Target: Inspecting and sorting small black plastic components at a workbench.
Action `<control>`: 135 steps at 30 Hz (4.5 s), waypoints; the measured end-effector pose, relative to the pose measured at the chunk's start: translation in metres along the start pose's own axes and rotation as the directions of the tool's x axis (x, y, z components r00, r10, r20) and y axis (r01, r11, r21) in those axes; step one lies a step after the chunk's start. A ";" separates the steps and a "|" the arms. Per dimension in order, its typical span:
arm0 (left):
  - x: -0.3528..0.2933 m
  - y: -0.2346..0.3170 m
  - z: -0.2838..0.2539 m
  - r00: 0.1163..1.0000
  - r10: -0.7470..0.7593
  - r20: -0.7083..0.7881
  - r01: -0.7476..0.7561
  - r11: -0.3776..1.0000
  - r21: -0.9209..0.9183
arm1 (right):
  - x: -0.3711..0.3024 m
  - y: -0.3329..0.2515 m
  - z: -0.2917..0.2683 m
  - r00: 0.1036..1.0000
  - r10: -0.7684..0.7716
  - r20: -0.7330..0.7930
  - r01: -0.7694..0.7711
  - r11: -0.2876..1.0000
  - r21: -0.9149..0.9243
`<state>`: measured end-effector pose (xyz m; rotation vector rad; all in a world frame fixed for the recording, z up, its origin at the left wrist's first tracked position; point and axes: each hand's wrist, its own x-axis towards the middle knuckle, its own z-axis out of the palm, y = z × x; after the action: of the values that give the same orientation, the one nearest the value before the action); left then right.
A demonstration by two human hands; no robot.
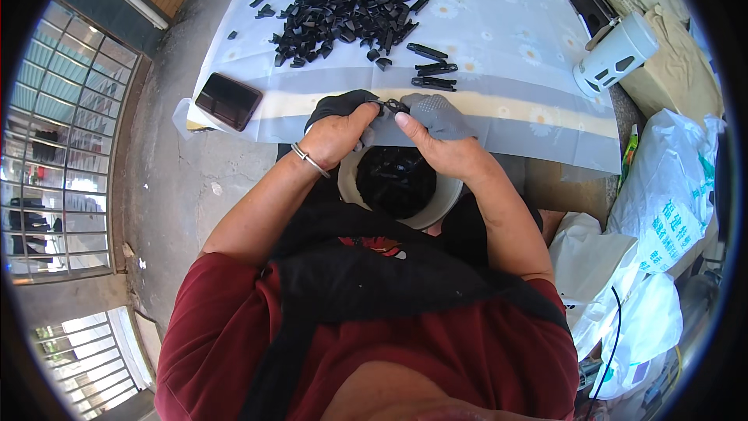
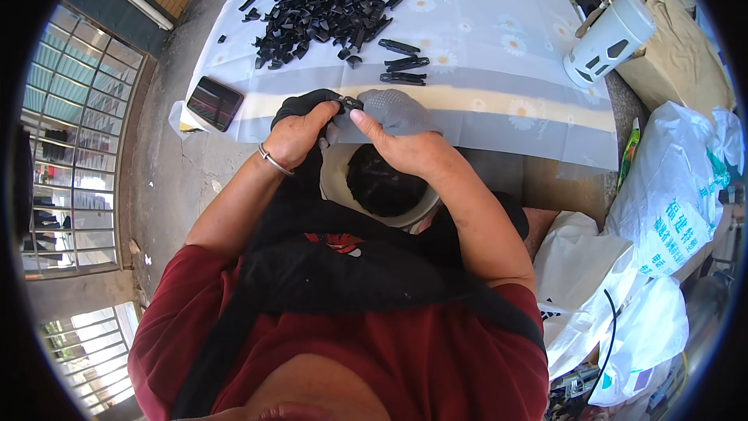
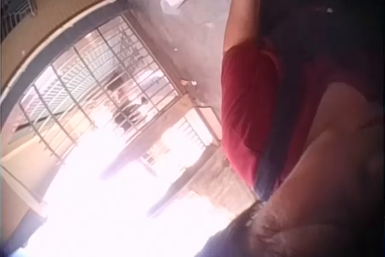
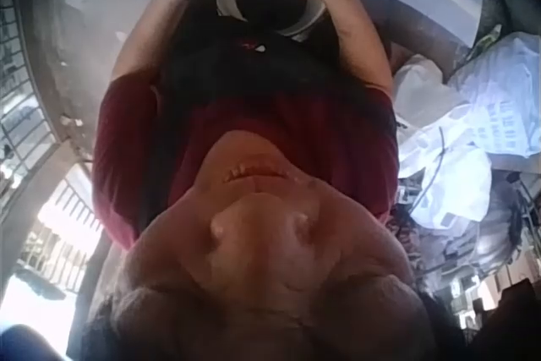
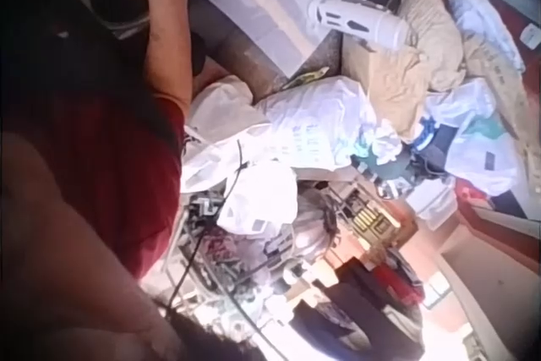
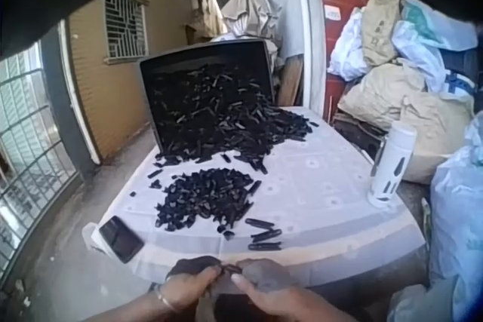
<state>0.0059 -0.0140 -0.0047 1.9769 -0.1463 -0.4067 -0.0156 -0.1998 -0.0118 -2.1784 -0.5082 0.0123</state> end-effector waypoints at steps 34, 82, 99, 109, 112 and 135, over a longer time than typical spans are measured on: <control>-0.011 0.007 0.011 0.979 0.165 -0.119 -0.174 0.982 -0.073 | -0.011 -0.024 0.005 0.948 -0.290 -0.135 0.140 0.757 -0.638; 0.004 0.010 -0.020 0.842 0.299 0.448 -0.359 0.932 0.052 | -0.001 -0.014 -0.005 0.942 -0.308 0.131 0.330 0.919 -0.214; -0.005 -0.002 0.004 0.971 0.211 -0.108 -0.219 0.973 -0.069 | -0.009 -0.012 0.001 0.920 -0.327 -0.216 0.210 0.878 -0.430; -0.007 -0.002 0.007 0.887 0.453 -0.095 -0.400 0.853 0.334 | -0.005 -0.015 0.020 0.931 -0.323 -0.169 0.145 0.754 -0.641; -0.015 0.006 0.003 0.940 0.336 -0.058 -0.315 0.921 0.229 | -0.005 -0.016 0.021 0.922 -0.353 -0.157 0.173 0.741 -0.649; -0.016 0.020 -0.014 0.965 0.262 -0.003 -0.261 0.963 0.059 | -0.016 -0.022 0.000 0.948 -0.263 -0.180 0.147 0.862 -0.485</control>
<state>-0.0030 -0.0062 0.0223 1.9831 -0.4119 -0.2213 -0.0385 -0.1935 0.0023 -2.5315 -0.6527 -0.5410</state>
